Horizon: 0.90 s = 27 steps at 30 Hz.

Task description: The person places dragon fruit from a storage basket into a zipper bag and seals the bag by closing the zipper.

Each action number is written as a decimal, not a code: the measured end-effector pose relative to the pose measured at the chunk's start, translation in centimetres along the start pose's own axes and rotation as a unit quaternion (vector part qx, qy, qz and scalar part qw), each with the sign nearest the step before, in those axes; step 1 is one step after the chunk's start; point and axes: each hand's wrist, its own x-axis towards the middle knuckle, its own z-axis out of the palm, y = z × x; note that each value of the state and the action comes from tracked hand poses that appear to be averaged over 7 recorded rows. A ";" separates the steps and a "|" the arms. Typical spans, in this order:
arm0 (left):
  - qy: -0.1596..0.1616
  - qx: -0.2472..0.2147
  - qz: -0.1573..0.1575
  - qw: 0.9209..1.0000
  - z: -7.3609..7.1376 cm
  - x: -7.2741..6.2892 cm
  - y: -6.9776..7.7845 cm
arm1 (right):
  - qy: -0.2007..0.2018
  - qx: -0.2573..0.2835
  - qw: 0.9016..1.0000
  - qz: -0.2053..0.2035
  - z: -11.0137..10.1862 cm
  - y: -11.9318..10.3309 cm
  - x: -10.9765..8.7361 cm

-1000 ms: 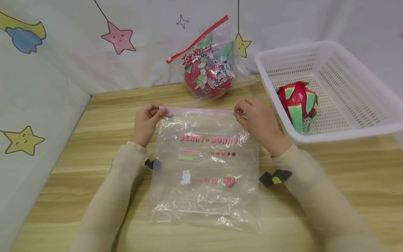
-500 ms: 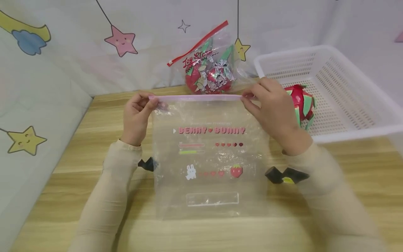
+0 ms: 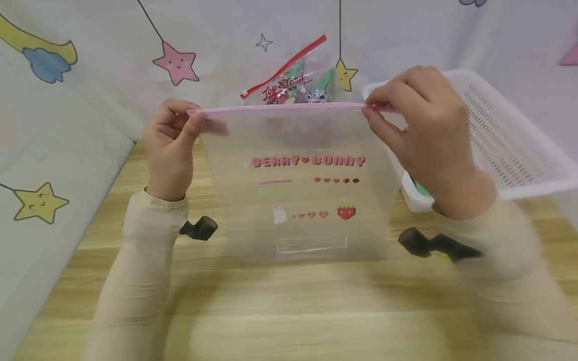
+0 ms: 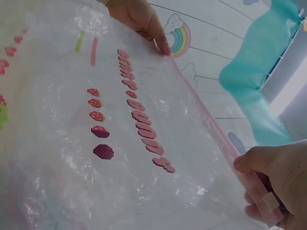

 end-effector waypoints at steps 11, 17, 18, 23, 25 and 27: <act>0.033 -0.014 0.093 0.995 0.7 -1.2 1.5 | 0.036 -0.005 0.999 -0.034 -1.4 1.3 -0.4; 0.098 -0.028 0.106 0.989 1.4 -2.9 1.0 | 0.007 0.002 0.999 -0.039 -1.5 0.4 -1.3; 0.107 -0.036 0.103 0.988 1.6 -3.2 0.8 | 0.004 0.007 0.999 -0.040 -1.4 0.2 -1.4; 0.137 -0.058 0.114 0.982 2.3 -4.2 0.4 | -0.008 0.018 0.998 -0.052 -1.4 -0.4 -1.8; 0.151 -0.064 0.124 0.979 2.7 -4.3 0.4 | -0.008 0.018 0.998 -0.058 -1.5 -0.5 -1.9; 0.164 -0.071 0.132 0.975 3.0 -4.2 0.5 | -0.006 0.019 0.998 -0.064 -1.6 -0.5 -1.9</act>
